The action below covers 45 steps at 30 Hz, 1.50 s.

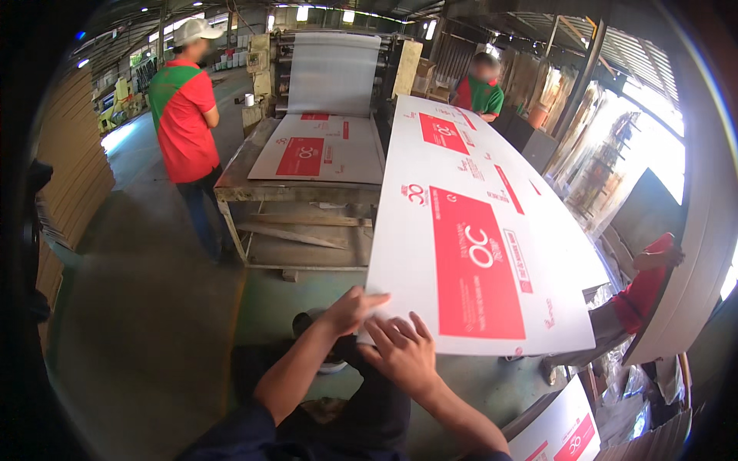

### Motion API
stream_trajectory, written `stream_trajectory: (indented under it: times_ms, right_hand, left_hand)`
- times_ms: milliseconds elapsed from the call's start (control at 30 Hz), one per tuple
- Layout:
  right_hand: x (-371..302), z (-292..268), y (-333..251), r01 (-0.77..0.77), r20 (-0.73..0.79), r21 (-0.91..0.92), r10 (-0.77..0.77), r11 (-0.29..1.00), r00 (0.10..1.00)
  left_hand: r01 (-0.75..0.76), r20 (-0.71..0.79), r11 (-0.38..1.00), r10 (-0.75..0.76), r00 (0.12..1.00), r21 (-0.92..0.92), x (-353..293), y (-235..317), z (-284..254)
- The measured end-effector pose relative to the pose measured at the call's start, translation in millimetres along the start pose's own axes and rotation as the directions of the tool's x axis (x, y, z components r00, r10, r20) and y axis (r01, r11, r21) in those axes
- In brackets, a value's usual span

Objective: The person sits on a bucket and repeatedly picks up large white cardboard sheets from a conveyor belt, then places them onto a growing stack to the right. The action is a simple, repetitive pick-and-place cycle.

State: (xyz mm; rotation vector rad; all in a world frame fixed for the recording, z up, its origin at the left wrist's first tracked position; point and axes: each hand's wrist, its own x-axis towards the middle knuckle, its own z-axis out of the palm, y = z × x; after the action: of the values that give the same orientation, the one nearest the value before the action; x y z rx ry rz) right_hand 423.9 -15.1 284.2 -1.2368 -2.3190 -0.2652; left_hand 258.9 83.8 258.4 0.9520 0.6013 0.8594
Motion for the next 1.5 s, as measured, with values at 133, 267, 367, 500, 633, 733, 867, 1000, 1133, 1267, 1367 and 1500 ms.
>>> stream_trajectory:
  times_ms: [133, 267, 367, 500, 633, 733, 867, 1000, 1133, 1267, 1367, 1500]
  right_hand:
    - [-77, -50, 95, -0.517, 0.217, 0.178, 0.479, 0.837, 0.851]
    - [-215, -86, 173, -0.824, -0.297, -0.419, 0.800, 0.380, 0.521]
    - [-281, -87, 150, -0.944, -0.322, -0.307, 0.920, 0.123, 0.225]
    - [-263, -78, 78, -0.949, -0.144, -0.143, 0.943, 0.280, 0.300]
    - [-199, -52, 29, -0.930, 0.032, -0.051, 0.932, 0.363, 0.362]
    - [-146, -3, 34, -0.876, 0.055, -0.010, 0.875, 0.482, 0.481]
    - [-107, 55, 40, -0.878, 0.236, -0.058, 0.862, 0.474, 0.450]
    - [-118, 80, 53, -0.862, 0.432, -0.049, 0.789, 0.505, 0.437]
    - [-167, 73, 80, -0.790, 0.541, 0.165, 0.616, 0.590, 0.573]
    - [-210, 69, 87, -0.794, 0.503, 0.389, 0.615, 0.467, 0.608]
    - [-226, 65, 73, -0.701, 0.338, 0.442, 0.621, 0.559, 0.708]
    - [-228, 54, 58, -0.819, 0.438, 0.351, 0.693, 0.454, 0.572]
  left_hand:
    - [0.145, -0.264, 0.960, -0.079, 0.961, 0.240, -65, 4, -66]
    - [0.039, -0.374, 0.987, 0.023, 0.927, 0.158, -144, 1, -139]
    - [0.195, -0.369, 0.962, -0.114, 0.923, 0.190, -214, -20, -171]
    - [0.354, -0.424, 0.926, -0.271, 0.864, 0.130, -299, -56, -199]
    - [0.242, -0.689, 0.969, -0.144, 0.711, 0.047, -372, -70, -227]
    - [0.185, -0.641, 0.866, 0.184, 0.745, 0.464, -393, -66, -243]
    - [0.310, -0.775, 0.880, 0.095, 0.625, 0.358, -414, -56, -247]
    - [0.231, -0.829, 0.969, -0.058, 0.556, 0.087, -439, -66, -242]
    - [0.100, -0.672, 0.975, 0.062, 0.738, 0.199, -458, -85, -236]
    - [-0.055, -0.672, 0.998, 0.031, 0.740, -0.015, -464, -103, -219]
    - [-0.037, -0.747, 0.998, 0.064, 0.661, 0.053, -467, -99, -202]
    - [0.062, -0.792, 0.985, 0.094, 0.604, 0.164, -464, -84, -194]
